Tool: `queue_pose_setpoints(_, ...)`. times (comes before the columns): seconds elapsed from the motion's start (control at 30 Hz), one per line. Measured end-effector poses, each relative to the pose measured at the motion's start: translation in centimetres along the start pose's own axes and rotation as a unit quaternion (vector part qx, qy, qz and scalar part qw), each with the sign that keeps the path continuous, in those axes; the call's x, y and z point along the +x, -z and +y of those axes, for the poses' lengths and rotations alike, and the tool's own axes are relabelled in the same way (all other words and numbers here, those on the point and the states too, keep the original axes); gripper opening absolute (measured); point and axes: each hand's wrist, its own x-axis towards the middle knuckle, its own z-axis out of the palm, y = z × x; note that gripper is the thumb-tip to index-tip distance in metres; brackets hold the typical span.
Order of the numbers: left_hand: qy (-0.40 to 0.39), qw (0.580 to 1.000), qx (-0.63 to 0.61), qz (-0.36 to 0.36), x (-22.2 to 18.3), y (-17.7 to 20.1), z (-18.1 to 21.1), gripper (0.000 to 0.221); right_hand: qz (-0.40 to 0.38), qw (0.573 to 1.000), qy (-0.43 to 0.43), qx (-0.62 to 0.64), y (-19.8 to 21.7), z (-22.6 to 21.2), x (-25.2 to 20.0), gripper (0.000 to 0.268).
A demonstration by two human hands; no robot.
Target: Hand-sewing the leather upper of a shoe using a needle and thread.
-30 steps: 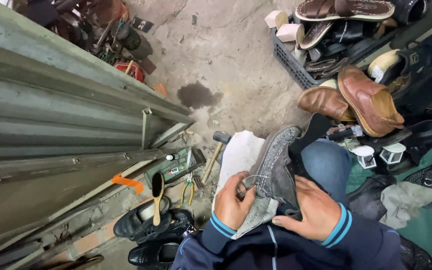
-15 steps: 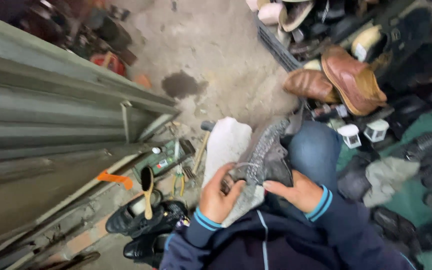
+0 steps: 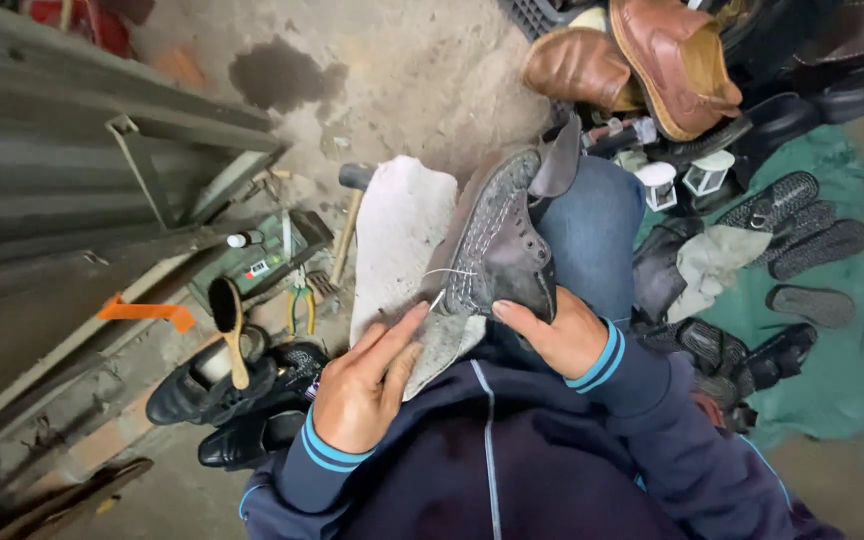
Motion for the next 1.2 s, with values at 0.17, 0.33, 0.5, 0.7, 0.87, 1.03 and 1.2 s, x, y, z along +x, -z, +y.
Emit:
queue_pose_setpoints(0.17,-0.028,0.996,0.073,-0.038,0.9,-0.9,0.0,0.047,0.073,0.996,-0.026,0.039,-0.8,-0.5,-0.6,0.051)
queue_pose_setpoints(0.33,-0.031,0.995,0.096,0.003,2.5,-1.4,0.6,0.036,0.120,0.984,0.038,0.126,-1.3,1.5,-0.5,0.037)
queue_pose_setpoints(0.5,-0.047,0.993,0.106,-0.005,3.3,-2.0,0.7,0.039,0.146,0.976,0.047,0.157,-1.7,1.2,-0.6,0.034)
queue_pose_setpoints(0.7,-0.045,0.992,0.116,-0.027,3.6,-1.2,1.1,0.041,0.145,0.975,0.028,0.169,-1.4,0.6,-0.5,0.032)
queue_pose_setpoints(0.87,-0.046,0.990,0.125,-0.045,3.8,-0.8,1.4,0.043,0.126,0.976,0.027,0.173,-1.0,0.3,-0.5,0.032)
queue_pose_setpoints(1.03,-0.043,0.989,0.129,-0.054,4.4,0.0,2.2,0.043,0.118,0.979,0.035,0.164,-0.7,0.2,-0.4,0.031)
queue_pose_setpoints(1.2,-0.044,0.988,0.136,-0.059,4.7,-0.1,2.5,0.043,0.097,0.982,0.030,0.157,-0.3,0.4,-0.3,0.031)
